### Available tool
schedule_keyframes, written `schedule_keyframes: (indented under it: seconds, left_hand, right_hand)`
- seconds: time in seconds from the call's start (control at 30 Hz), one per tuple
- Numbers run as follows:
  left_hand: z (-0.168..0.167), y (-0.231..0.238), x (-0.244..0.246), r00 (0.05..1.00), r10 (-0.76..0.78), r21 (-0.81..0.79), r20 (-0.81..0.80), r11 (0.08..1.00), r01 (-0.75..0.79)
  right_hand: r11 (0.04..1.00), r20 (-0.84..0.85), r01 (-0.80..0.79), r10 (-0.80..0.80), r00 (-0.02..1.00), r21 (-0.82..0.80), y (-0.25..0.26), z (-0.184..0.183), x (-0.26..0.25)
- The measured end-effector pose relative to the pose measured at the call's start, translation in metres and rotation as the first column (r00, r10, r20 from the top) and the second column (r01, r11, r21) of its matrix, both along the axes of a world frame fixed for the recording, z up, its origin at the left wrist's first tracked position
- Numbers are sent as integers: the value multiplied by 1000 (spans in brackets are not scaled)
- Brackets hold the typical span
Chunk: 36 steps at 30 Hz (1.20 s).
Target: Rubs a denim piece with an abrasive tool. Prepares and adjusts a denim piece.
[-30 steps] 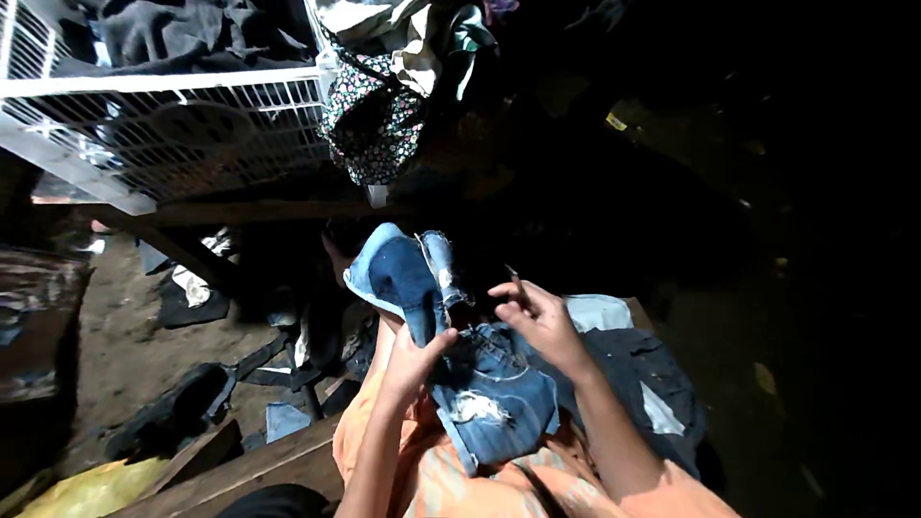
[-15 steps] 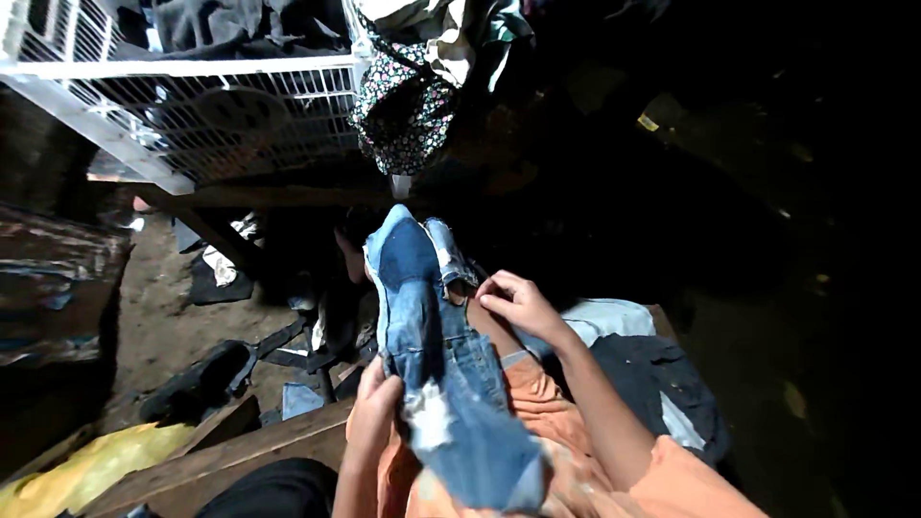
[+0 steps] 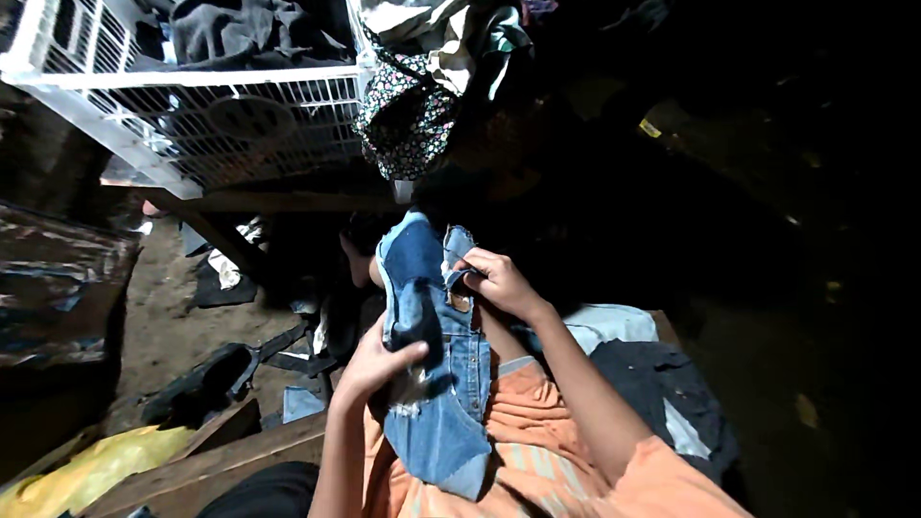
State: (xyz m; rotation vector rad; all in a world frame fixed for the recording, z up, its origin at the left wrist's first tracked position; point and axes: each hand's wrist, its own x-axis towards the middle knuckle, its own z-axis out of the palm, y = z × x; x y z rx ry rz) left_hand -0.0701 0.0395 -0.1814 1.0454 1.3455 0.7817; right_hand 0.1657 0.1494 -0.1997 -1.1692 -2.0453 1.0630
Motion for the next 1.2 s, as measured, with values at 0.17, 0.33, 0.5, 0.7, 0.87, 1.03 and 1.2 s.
schedule_keyframes:
  seconds: [0.17, 0.33, 0.5, 0.7, 0.87, 1.03, 1.2]
  left_hand:
    - [16, 31, 45, 938, 295, -260, 184, 935, -243]
    - [24, 24, 62, 878, 435, -324, 202, 875, -359]
    - [14, 17, 74, 894, 286, -266, 346, 943, -199]
    - [5, 16, 87, 926, 320, -147, 200, 944, -295]
    - [4, 11, 98, 870, 429, -59, 241, 902, -429]
    - [5, 12, 100, 814, 523, -132, 251, 852, -507]
    - [1, 8, 100, 809, 499, -108, 310, 864, -492]
  right_hand:
    - [999, 40, -45, 46, 998, -27, 8, 5, -7]
    - [987, 164, 24, 2, 987, -157, 7, 13, -3]
    - [987, 161, 74, -51, 986, -142, 2, 8, 2]
    - [983, 245, 94, -53, 968, -160, 7, 17, -8]
    - [971, 212, 234, -219, 952, -48, -15, 36, 21]
    - [994, 328, 107, -98, 940, -10, -62, 53, 31]
    - [988, 388, 90, -134, 912, 129, -83, 41, 24]
